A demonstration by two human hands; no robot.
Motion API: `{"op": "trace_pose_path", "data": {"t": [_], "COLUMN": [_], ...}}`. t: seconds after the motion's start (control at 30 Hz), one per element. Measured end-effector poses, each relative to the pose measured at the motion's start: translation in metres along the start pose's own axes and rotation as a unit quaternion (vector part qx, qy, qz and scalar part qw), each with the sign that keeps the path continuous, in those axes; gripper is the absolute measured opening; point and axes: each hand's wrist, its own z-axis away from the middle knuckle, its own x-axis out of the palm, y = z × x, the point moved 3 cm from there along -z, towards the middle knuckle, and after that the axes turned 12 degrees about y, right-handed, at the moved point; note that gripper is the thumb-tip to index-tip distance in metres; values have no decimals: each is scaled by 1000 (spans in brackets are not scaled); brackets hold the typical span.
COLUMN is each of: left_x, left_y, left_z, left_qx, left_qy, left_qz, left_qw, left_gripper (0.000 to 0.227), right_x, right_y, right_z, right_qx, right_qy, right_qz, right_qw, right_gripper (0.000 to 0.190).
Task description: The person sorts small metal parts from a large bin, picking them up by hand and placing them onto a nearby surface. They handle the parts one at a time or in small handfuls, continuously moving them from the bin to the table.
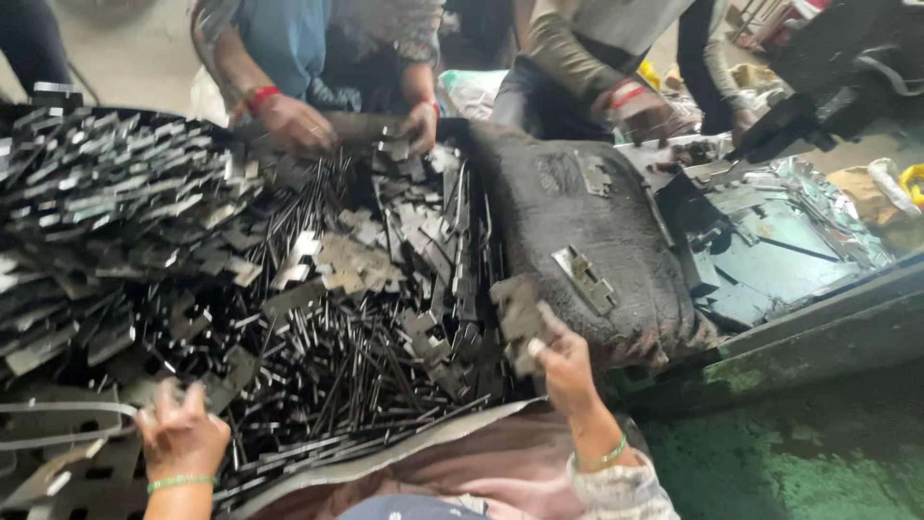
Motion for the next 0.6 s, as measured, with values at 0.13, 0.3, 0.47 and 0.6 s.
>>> {"op": "trace_pose_path", "data": {"t": [0.13,0.3,0.47,0.6], "left_x": [-38,-72,-39,-20], "left_y": [33,77,65,32], "left_z": [-2,21,45,73], "left_qx": [96,31,-164,-394], "left_qy": [21,22,-93,-53], "left_qz": [91,254,362,654], "left_qw": [991,967,913,644], "left_gripper": [33,26,21,24], "right_x": [-20,-87,-147,-123], "right_y": [0,-47,-53,-44], "right_z": [-2,-88,-194,-193], "right_qx": [-11,-412,-260,-264], "right_qy": [49,136,115,35], "right_qz": [25,513,726,746], "right_qw": [998,740,626,611], "right_gripper": [65,62,70,47]}}
